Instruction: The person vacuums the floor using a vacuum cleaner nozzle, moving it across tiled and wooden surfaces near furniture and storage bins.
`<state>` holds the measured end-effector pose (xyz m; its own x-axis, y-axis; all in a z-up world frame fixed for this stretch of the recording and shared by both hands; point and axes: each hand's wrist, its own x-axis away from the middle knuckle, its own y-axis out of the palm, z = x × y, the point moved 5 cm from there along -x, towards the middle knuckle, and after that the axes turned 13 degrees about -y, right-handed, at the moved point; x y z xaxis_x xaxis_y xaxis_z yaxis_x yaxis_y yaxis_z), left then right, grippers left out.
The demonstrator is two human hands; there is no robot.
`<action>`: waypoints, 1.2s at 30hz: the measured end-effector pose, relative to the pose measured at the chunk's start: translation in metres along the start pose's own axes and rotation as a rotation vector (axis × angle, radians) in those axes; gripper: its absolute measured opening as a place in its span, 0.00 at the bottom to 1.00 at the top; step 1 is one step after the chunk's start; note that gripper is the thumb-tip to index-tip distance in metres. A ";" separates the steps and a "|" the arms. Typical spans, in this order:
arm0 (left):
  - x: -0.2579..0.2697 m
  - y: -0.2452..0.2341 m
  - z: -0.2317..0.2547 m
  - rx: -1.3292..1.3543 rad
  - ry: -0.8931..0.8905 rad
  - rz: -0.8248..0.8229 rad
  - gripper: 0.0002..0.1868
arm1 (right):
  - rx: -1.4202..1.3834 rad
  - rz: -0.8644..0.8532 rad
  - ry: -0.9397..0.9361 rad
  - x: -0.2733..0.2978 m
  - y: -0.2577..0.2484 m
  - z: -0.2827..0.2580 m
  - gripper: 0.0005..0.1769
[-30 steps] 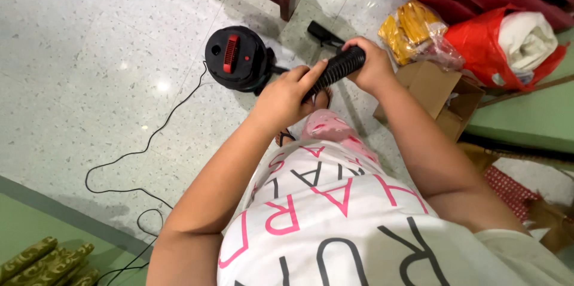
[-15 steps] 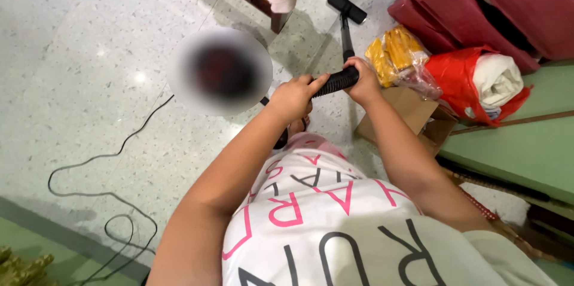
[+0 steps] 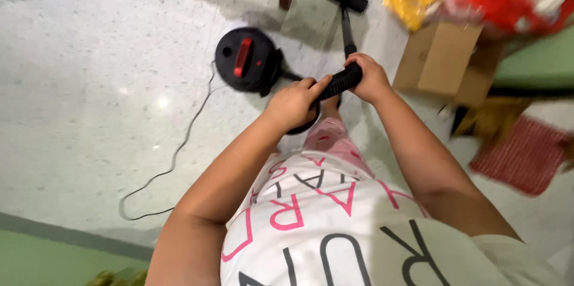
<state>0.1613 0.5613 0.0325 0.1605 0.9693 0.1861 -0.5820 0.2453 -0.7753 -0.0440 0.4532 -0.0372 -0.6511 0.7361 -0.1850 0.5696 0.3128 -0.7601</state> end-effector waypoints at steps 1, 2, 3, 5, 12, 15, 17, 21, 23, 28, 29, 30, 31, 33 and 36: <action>0.020 -0.007 -0.001 0.028 0.035 0.023 0.41 | -0.012 0.002 0.048 0.012 0.004 -0.020 0.28; 0.040 -0.015 -0.003 0.057 0.069 0.045 0.41 | -0.023 0.004 0.096 0.023 0.010 -0.041 0.28; 0.054 -0.024 -0.004 0.088 0.105 0.081 0.42 | -0.028 0.006 0.131 0.027 0.011 -0.057 0.28; 0.078 -0.036 -0.006 0.084 0.107 0.050 0.42 | -0.025 0.035 0.161 0.036 0.012 -0.089 0.27; 0.121 -0.062 0.009 0.071 0.176 0.064 0.44 | -0.116 0.099 0.247 0.058 -0.001 -0.140 0.27; 0.123 -0.065 0.011 0.058 0.197 0.079 0.45 | -0.114 0.089 0.247 0.060 -0.001 -0.142 0.27; 0.118 -0.061 0.010 0.039 0.185 0.068 0.45 | -0.101 0.102 0.212 0.062 0.001 -0.137 0.27; 0.096 -0.043 0.007 0.023 0.137 0.070 0.43 | -0.041 0.100 0.162 0.058 0.008 -0.104 0.27; 0.078 -0.033 0.006 0.048 0.136 0.068 0.43 | -0.038 0.104 0.124 0.053 0.012 -0.083 0.26; 0.017 0.001 0.007 -0.034 0.059 0.142 0.43 | -0.014 0.118 0.030 0.024 0.001 -0.017 0.24; 0.004 0.006 0.007 -0.036 0.047 0.169 0.42 | -0.007 0.118 0.017 0.015 -0.003 -0.003 0.23; -0.008 0.011 0.008 -0.038 0.034 0.197 0.41 | -0.001 0.118 0.004 0.005 -0.008 0.010 0.22; -0.019 0.016 0.008 -0.050 0.022 0.218 0.42 | 0.004 0.096 -0.014 -0.004 -0.013 0.023 0.22; -0.041 0.026 0.009 -0.074 0.000 0.258 0.43 | 0.015 0.055 -0.047 -0.022 -0.022 0.046 0.22; -0.067 0.042 0.002 -0.054 -0.093 0.204 0.44 | 0.023 0.032 -0.038 -0.039 -0.020 0.073 0.21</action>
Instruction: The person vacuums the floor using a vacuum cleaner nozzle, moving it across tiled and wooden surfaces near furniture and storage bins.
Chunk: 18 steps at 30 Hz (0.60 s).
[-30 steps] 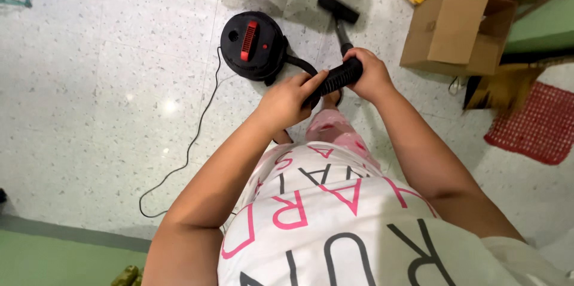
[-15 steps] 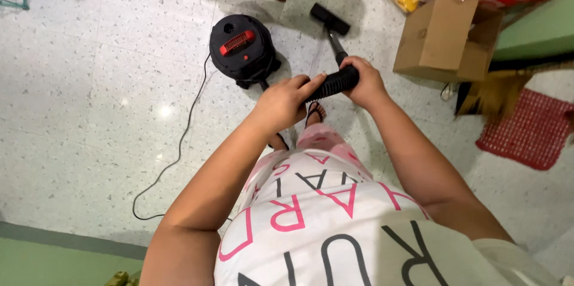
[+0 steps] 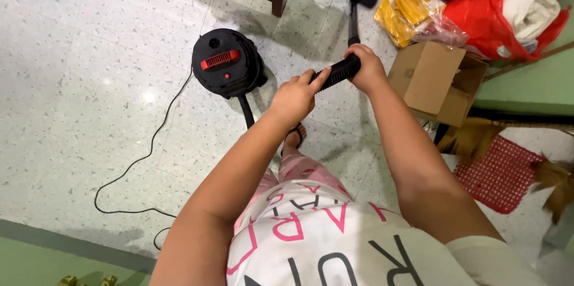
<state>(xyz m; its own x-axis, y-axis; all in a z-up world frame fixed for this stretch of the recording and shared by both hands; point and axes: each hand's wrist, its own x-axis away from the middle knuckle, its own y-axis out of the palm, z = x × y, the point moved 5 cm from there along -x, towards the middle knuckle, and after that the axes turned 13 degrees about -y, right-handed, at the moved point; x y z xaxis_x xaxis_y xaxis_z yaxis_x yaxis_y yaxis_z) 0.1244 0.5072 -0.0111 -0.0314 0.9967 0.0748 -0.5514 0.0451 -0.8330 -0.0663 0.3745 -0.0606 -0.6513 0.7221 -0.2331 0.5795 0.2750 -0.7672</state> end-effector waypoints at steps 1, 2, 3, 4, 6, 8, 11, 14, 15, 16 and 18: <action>-0.005 0.008 -0.004 0.028 -0.045 -0.081 0.46 | -0.005 0.001 -0.009 -0.004 0.003 0.008 0.21; -0.009 0.015 -0.008 0.056 -0.089 -0.161 0.48 | -0.010 0.002 -0.017 -0.006 0.007 0.016 0.20; -0.013 0.023 -0.013 0.083 -0.128 -0.241 0.50 | -0.012 0.007 -0.026 -0.010 0.011 0.024 0.20; -0.016 0.029 -0.017 0.099 -0.165 -0.261 0.51 | -0.016 0.013 -0.006 -0.013 0.014 0.033 0.20; -0.014 0.044 -0.022 0.134 -0.235 -0.308 0.54 | -0.023 0.023 0.042 -0.012 0.019 0.049 0.20; -0.010 0.057 -0.022 0.191 -0.230 -0.291 0.54 | -0.050 -0.007 0.073 -0.011 0.019 0.064 0.22; -0.004 0.068 -0.019 0.202 -0.207 -0.284 0.53 | -0.060 -0.040 0.087 0.000 0.022 0.072 0.23; 0.020 0.052 -0.021 0.210 -0.151 -0.250 0.50 | -0.059 -0.025 0.013 0.024 0.034 0.054 0.24; 0.027 0.039 -0.026 0.215 -0.121 -0.225 0.49 | -0.052 -0.005 -0.032 0.027 0.037 0.045 0.24; 0.037 0.026 -0.032 0.234 -0.081 -0.238 0.49 | -0.056 -0.005 -0.019 0.033 0.041 0.033 0.25; 0.061 -0.005 -0.047 0.269 0.007 -0.269 0.50 | -0.060 0.000 0.008 0.051 0.054 -0.006 0.25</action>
<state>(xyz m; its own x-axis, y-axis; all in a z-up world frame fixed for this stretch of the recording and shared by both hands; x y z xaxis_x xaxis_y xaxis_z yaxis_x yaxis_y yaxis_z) 0.1640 0.5707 -0.0280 0.1491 0.9521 0.2669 -0.7381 0.2868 -0.6107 -0.0652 0.4303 -0.1108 -0.6474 0.7270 -0.2286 0.6083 0.3123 -0.7297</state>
